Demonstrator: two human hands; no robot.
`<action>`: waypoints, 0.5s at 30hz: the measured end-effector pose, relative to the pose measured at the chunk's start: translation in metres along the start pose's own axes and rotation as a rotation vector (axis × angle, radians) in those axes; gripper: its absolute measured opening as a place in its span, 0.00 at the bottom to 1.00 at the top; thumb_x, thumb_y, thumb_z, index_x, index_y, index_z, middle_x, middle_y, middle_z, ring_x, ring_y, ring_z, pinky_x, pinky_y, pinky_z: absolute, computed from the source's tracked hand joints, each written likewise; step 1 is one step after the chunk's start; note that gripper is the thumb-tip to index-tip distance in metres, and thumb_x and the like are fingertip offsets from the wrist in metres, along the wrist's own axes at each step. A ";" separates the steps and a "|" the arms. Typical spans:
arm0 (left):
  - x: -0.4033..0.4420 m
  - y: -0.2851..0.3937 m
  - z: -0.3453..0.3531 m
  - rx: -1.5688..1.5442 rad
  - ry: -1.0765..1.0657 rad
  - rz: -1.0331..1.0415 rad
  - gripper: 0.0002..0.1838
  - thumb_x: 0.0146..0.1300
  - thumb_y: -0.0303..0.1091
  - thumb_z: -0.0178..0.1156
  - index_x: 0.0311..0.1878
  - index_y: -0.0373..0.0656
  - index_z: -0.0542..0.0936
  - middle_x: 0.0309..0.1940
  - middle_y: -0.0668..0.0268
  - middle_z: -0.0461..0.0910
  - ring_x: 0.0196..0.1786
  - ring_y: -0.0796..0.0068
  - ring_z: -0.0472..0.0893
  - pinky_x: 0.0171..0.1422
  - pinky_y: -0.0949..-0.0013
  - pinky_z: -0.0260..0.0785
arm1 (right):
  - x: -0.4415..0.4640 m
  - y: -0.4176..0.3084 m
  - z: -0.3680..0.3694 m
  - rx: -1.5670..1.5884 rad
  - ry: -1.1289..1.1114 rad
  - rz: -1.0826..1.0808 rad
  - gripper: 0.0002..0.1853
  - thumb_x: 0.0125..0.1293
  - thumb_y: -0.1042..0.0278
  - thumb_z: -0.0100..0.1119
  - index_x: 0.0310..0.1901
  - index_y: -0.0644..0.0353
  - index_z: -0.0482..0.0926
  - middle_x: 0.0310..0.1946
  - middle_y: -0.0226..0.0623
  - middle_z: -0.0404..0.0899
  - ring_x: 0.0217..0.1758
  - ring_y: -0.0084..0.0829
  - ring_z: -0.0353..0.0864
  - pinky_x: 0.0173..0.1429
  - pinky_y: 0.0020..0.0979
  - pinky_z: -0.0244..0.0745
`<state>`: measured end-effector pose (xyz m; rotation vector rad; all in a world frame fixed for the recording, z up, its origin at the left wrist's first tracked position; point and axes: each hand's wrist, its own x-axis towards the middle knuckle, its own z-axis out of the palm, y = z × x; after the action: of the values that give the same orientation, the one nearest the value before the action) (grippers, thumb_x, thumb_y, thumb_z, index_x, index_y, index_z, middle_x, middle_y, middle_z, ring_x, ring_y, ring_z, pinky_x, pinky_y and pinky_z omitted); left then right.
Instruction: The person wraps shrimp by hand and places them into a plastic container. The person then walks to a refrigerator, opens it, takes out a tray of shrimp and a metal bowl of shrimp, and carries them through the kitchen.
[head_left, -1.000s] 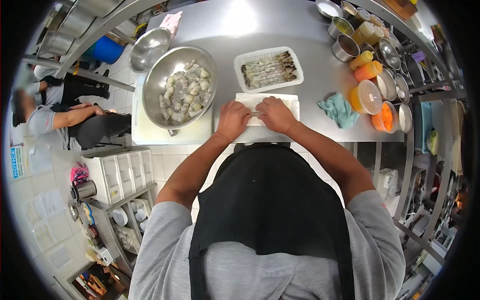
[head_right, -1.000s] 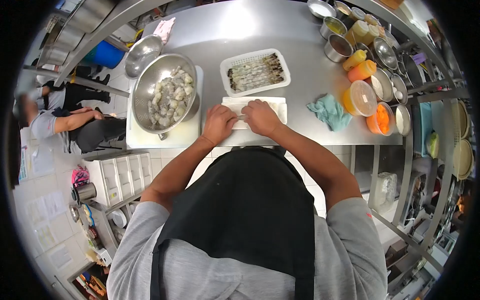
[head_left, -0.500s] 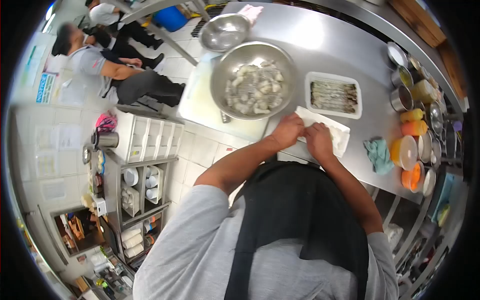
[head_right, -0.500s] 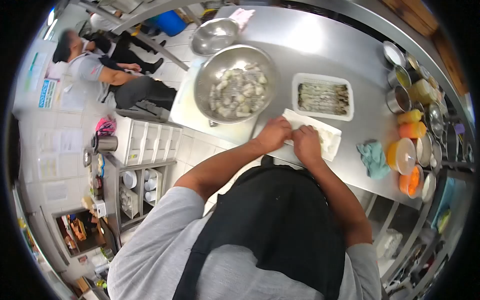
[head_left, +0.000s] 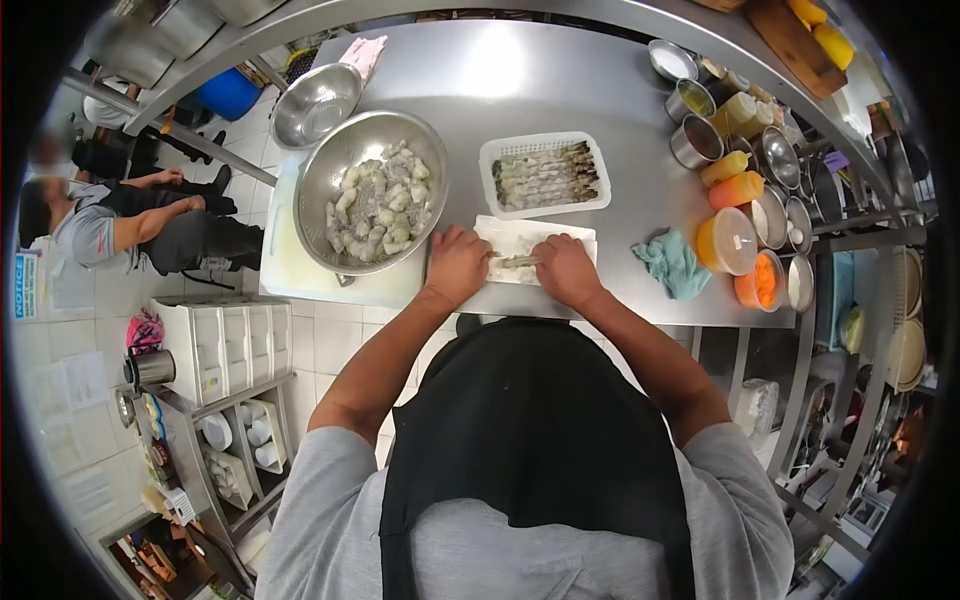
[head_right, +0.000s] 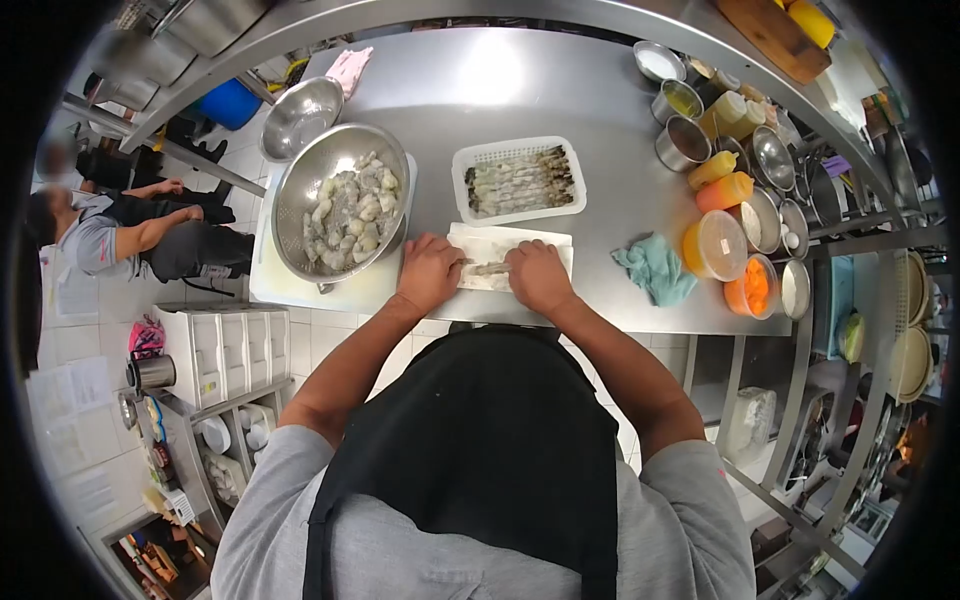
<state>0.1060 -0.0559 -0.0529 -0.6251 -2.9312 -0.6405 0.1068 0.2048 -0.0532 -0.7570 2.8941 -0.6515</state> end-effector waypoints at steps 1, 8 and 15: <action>0.002 0.001 0.005 -0.006 0.025 -0.012 0.07 0.59 0.32 0.69 0.41 0.51 0.90 0.43 0.69 0.84 0.56 0.59 0.77 0.59 0.48 0.67 | 0.000 0.000 0.000 0.027 0.001 0.013 0.11 0.61 0.67 0.65 0.45 0.57 0.86 0.45 0.42 0.83 0.56 0.47 0.80 0.62 0.50 0.73; -0.003 0.017 0.010 -0.079 0.040 -0.016 0.20 0.59 0.37 0.72 0.56 0.50 0.88 0.51 0.64 0.86 0.63 0.53 0.78 0.67 0.45 0.66 | -0.009 -0.001 -0.030 0.212 0.202 0.070 0.13 0.61 0.70 0.66 0.47 0.61 0.86 0.44 0.47 0.84 0.54 0.53 0.82 0.60 0.51 0.78; 0.015 0.056 -0.008 -0.427 -0.042 0.056 0.18 0.64 0.40 0.73 0.54 0.43 0.88 0.50 0.57 0.88 0.60 0.50 0.82 0.64 0.47 0.73 | -0.002 -0.018 -0.066 0.366 0.108 0.121 0.11 0.63 0.71 0.70 0.46 0.60 0.88 0.40 0.44 0.84 0.46 0.48 0.84 0.50 0.45 0.80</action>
<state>0.1145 -0.0070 -0.0218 -0.7579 -2.8140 -1.2764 0.1047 0.2173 0.0143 -0.5085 2.7593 -1.1935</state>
